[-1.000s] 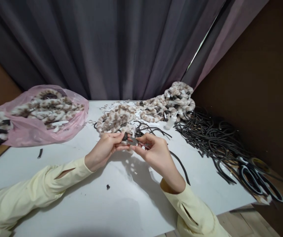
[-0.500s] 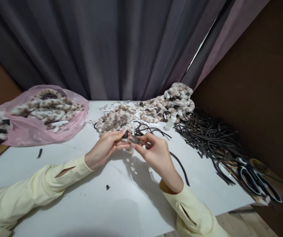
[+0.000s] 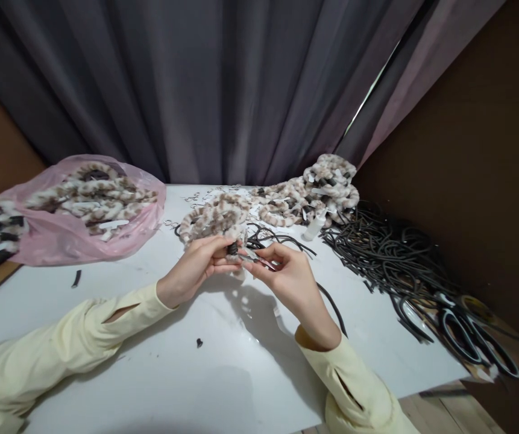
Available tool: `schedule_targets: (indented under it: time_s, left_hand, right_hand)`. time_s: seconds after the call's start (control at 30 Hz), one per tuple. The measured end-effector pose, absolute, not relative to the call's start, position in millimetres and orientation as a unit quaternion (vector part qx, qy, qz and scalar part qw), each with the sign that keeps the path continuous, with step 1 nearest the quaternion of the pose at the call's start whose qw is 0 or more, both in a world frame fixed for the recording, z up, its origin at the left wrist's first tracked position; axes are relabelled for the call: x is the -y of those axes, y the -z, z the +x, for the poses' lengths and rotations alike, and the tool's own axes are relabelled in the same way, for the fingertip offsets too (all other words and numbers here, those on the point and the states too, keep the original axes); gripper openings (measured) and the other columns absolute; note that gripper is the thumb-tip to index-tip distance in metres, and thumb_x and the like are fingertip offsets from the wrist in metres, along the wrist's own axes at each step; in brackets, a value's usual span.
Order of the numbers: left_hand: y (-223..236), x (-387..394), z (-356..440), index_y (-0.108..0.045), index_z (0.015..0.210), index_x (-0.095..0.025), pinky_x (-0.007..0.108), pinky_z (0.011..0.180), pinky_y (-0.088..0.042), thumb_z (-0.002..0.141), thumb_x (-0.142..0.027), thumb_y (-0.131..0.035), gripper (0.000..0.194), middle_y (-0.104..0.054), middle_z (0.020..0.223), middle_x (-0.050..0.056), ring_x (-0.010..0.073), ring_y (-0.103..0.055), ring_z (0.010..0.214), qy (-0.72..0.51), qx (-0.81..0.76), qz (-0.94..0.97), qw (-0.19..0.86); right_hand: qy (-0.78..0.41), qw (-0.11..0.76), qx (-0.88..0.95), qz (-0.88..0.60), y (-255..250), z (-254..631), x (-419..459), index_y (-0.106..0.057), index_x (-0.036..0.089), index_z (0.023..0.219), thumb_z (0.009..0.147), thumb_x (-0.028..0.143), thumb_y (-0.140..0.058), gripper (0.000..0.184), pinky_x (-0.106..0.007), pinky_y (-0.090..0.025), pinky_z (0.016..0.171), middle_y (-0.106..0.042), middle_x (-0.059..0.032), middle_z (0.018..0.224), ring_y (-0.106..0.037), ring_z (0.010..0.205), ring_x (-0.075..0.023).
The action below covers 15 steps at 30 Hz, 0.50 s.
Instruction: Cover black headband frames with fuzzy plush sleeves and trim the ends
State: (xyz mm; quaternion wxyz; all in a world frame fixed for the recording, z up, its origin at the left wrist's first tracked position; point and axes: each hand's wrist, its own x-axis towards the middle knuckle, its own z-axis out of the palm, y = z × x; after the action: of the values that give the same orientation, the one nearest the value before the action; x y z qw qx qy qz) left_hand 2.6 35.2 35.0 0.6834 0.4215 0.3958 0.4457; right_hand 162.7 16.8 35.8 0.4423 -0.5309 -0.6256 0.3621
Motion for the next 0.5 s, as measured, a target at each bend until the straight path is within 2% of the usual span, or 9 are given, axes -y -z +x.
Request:
schedule_targets:
  time_s: [0.13,0.3,0.5]
  left_hand:
    - [-35.2,-32.7,5.5,-0.060,0.087,-0.011,0.030,0.079,-0.054,0.081,-0.026,-0.057,0.017,-0.068,0.094,0.010,0.0187,-0.066,0.083,-0.452,-0.393,0.417,0.684]
    - [-30.4,-32.9,7.7,-0.060,0.087,-0.011,0.022,0.072,-0.054,0.083,-0.035,-0.055,0.025,-0.068,0.089,0.009,0.0140,-0.066,0.076,-0.451,-0.382,0.431,0.681]
    - [-30.0,-36.9,3.9,-0.060,0.085,-0.011,0.027,0.073,-0.055,0.086,-0.032,-0.052,0.023,-0.066,0.087,0.007,0.0155,-0.066,0.075,-0.454,-0.405,0.421,0.672]
  right_hand:
    - [-0.345,0.442,0.636,-0.530,-34.9,160.7,-15.9,-0.061,0.014,0.068,0.065,0.026,-0.067,0.014,-0.023,-0.037,0.055,-0.060,-0.0005,0.062,-0.050,0.058,-0.0119]
    - [-0.328,0.442,0.642,-0.533,-34.5,159.0,-15.1,-0.061,0.014,0.068,0.066,0.024,-0.066,0.012,-0.023,-0.037,0.056,-0.059,0.0001,0.062,-0.051,0.058,-0.0119]
    - [-0.333,0.460,0.633,-0.526,-34.7,163.0,-16.6,-0.060,0.014,0.066,0.064,0.027,-0.068,0.016,-0.022,-0.038,0.055,-0.059,-0.0004,0.063,-0.051,0.059,-0.0125]
